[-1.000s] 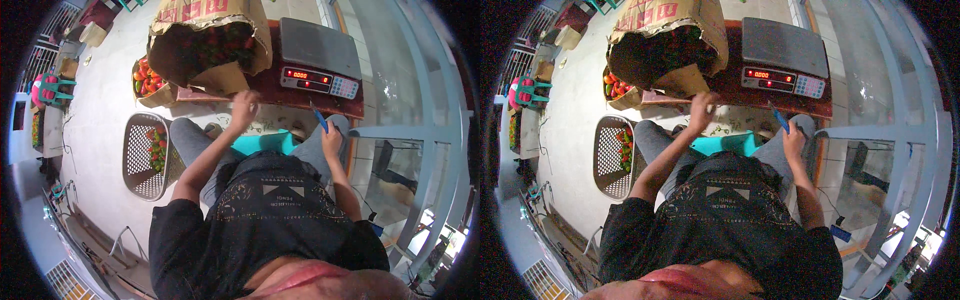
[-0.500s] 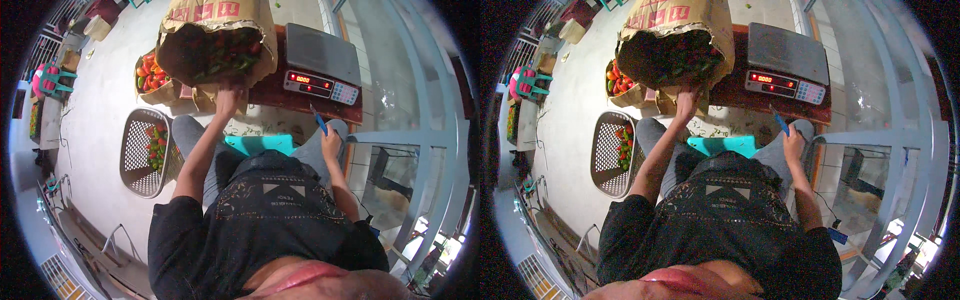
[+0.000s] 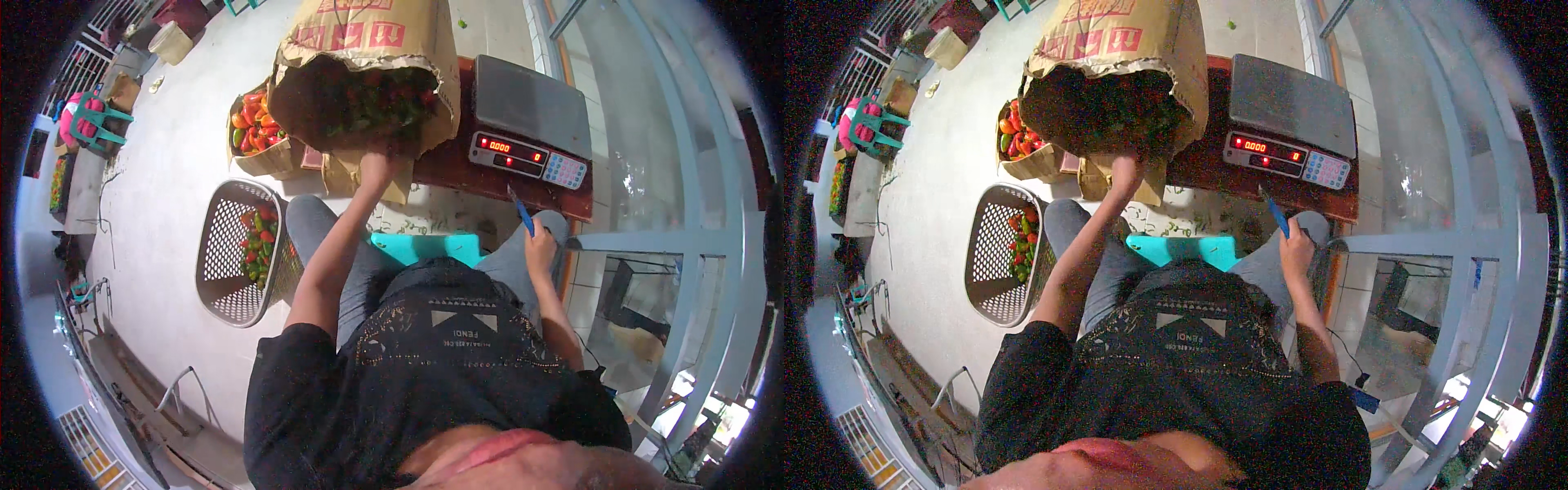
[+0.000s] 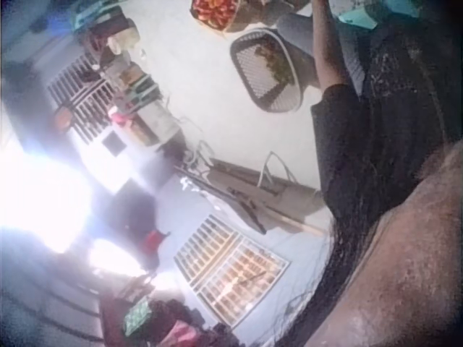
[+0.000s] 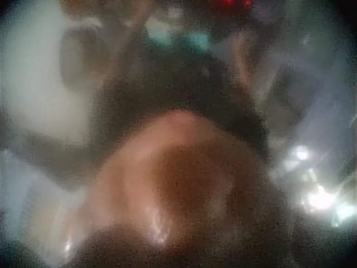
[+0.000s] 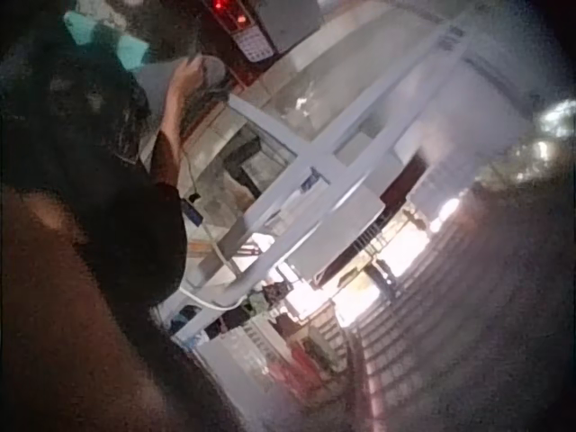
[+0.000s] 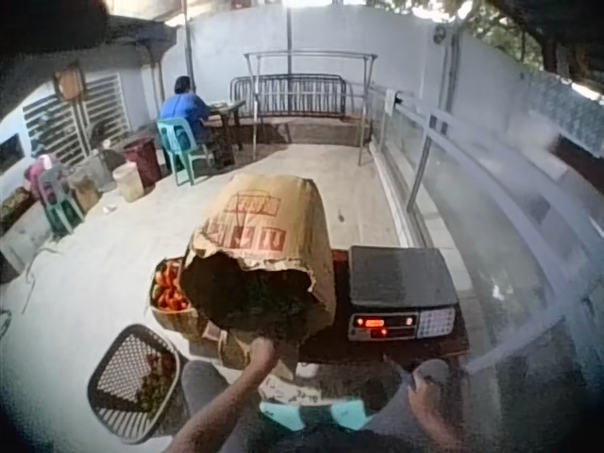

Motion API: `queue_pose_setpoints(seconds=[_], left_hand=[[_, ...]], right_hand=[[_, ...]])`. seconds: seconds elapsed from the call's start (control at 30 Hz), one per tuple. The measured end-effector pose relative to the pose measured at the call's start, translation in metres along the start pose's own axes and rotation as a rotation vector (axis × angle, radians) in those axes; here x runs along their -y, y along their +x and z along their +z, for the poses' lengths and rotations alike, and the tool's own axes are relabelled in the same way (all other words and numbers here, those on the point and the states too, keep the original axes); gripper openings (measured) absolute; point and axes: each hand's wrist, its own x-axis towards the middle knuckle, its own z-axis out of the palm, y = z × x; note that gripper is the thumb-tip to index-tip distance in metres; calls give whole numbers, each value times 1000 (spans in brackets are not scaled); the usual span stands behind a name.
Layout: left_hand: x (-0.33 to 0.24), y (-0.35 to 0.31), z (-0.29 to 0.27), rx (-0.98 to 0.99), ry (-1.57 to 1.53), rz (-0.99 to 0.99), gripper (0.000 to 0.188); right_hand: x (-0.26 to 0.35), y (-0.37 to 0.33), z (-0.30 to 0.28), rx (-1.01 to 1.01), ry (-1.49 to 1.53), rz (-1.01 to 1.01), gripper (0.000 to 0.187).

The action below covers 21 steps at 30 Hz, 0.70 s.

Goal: The person sits on a low stool and repeatedly picks bell peppers from a cardboard box, trims the stems with a knife, and places the trimmed peppers into a plastic basket. The person also occasionally wipes the cutting board with their hand.

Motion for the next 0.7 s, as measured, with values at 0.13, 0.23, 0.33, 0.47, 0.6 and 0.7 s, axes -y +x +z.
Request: queue_pose_setpoints(seconds=[0.13, 0.23, 0.33, 0.47, 0.6, 0.7], left_hand=[[19, 25, 20, -272, -91, 218, 43], [-2, 60, 19, -392, 306, 456, 45], [-34, 66, -4, -345, -100, 658, 46], [-4, 77, -11, -170, -270, 527, 44], [53, 73, -30, -184, -171, 261, 43], [63, 78, -41, -184, -66, 192, 43]], right_hand=[[11, 3, -4, 39, 2, 23, 25], [7, 4, 3, 53, 7, 21, 27], [1, -1, 1, 33, 26, 43, 24], [9, 1, -7, 48, 31, 34, 24], [10, 0, -5, 14, 36, 0, 26], [13, 4, -5, 76, 47, 4, 25]])
